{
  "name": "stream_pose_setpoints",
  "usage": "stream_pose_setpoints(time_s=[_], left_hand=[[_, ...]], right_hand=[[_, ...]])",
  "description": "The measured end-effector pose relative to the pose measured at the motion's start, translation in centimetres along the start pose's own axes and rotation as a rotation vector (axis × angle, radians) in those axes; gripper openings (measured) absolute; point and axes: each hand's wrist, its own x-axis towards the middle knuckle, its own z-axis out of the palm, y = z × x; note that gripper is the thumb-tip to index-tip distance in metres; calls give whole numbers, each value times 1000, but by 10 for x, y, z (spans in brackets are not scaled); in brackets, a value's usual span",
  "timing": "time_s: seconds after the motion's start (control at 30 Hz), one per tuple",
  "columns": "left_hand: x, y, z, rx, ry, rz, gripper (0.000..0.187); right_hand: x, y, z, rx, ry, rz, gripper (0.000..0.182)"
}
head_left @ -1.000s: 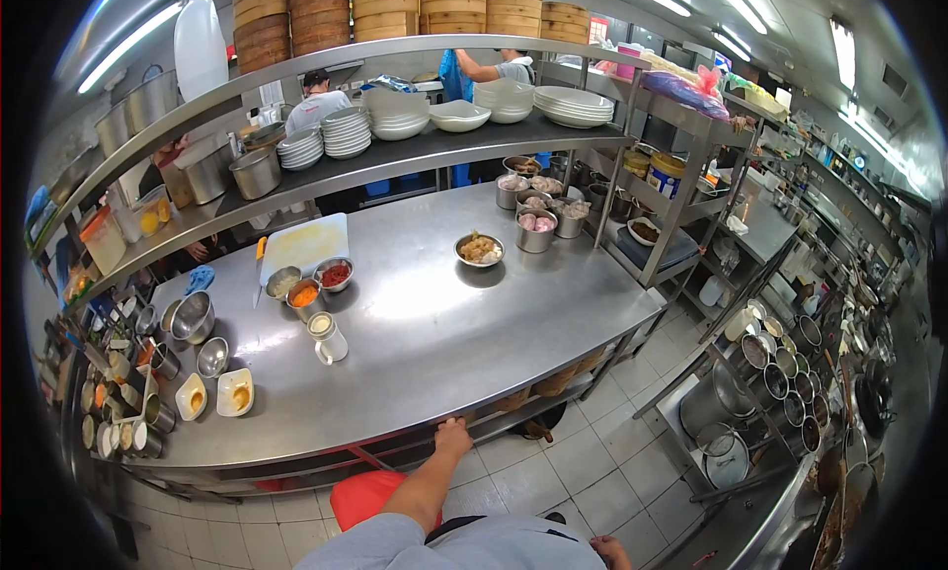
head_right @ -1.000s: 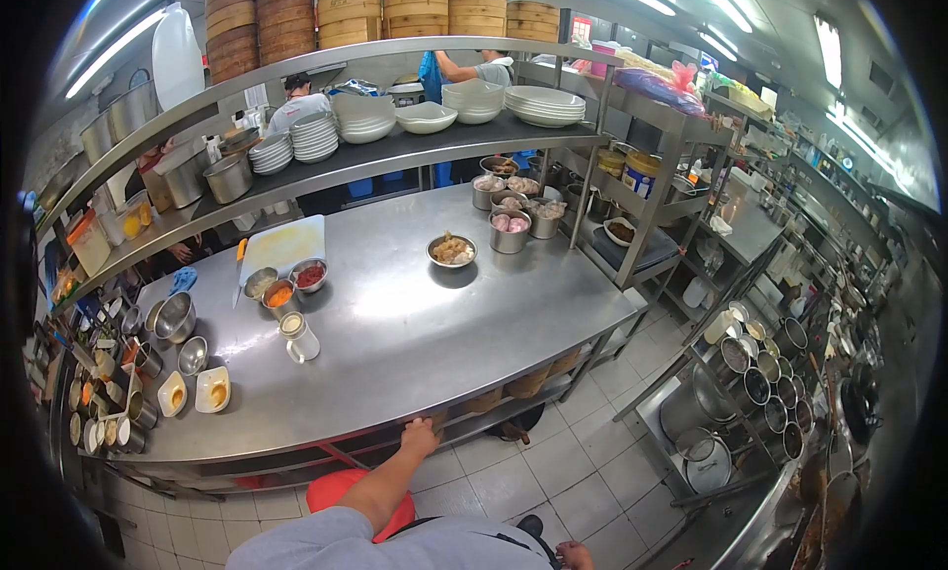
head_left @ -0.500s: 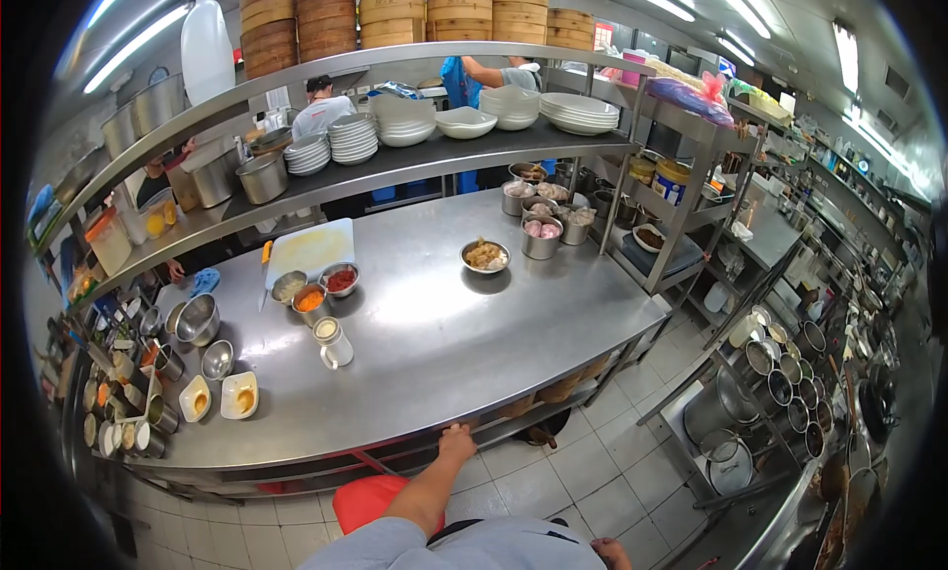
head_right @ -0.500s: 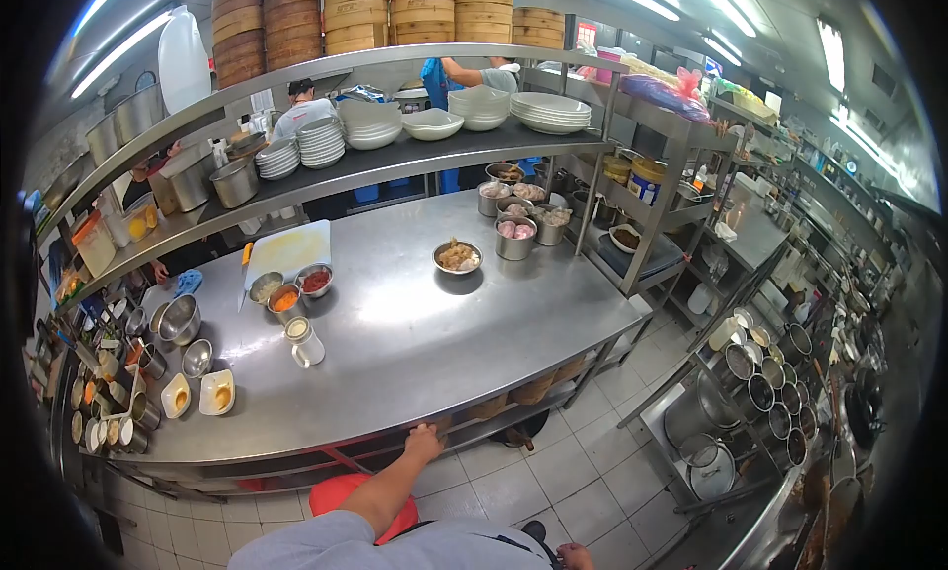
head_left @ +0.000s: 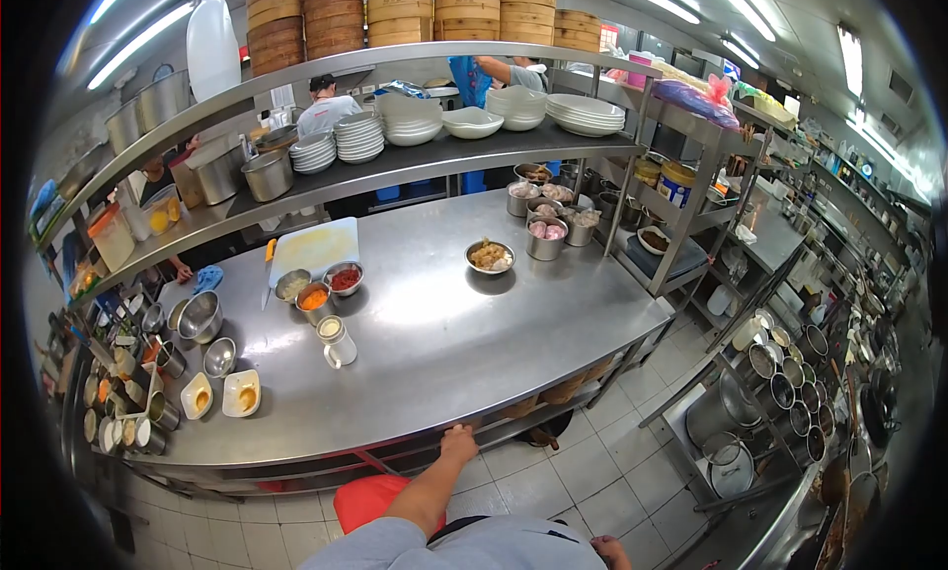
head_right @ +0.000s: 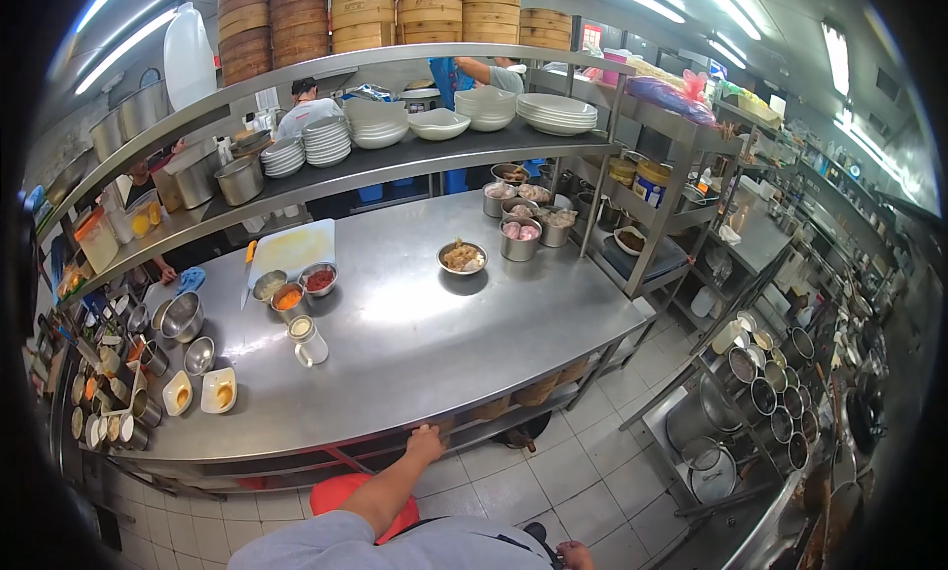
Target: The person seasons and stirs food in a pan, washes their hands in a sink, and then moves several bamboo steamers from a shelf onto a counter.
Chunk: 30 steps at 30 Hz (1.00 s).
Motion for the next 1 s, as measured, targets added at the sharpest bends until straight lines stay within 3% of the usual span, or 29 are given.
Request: stream_pose_setpoints(time_s=[0.13,0.2,0.23,0.3,0.43,0.5,0.53,0.57,0.6,0.63,0.67,0.7,0.73,0.83,1.0], left_hand=[[4,-2,6,-4,15,-5,44],[6,-3,7,-14,9,-2,43],[6,-3,8,-23,2,-1,43],[2,0,3,-18,1,-4,42],[2,0,3,-39,16,0,40],[4,0,-1,-55,55,18,39],[2,-1,4,-72,92,38,38],[19,-15,33,-41,257,103,38],[19,-16,34,-6,246,113,40],[17,-14,31,-8,233,102,44],[12,-12,25,24,207,126,47],[11,-11,21,31,156,120,49],[12,-8,17,41,72,77,50],[9,1,6,54,-49,48,60],[9,1,11,-39,84,62,61]], right_hand=[[-19,-39,-25,92,-63,168,30],[-51,-107,-55,76,-62,393,45],[-43,-88,-46,78,-62,396,45],[-19,-23,-15,506,112,365,15],[-26,-37,-17,565,111,465,15],[-37,-47,-19,558,111,407,19],[-42,-58,-27,454,107,395,26],[-33,-41,-23,192,43,266,31],[-47,-81,-41,95,30,429,35],[-13,13,2,-67,-43,150,32],[-9,14,6,-84,18,260,29],[-23,-14,-7,462,15,414,24],[-33,-44,-21,554,27,427,17],[-44,-72,-39,636,42,479,18],[-41,-74,-50,648,46,505,18]])
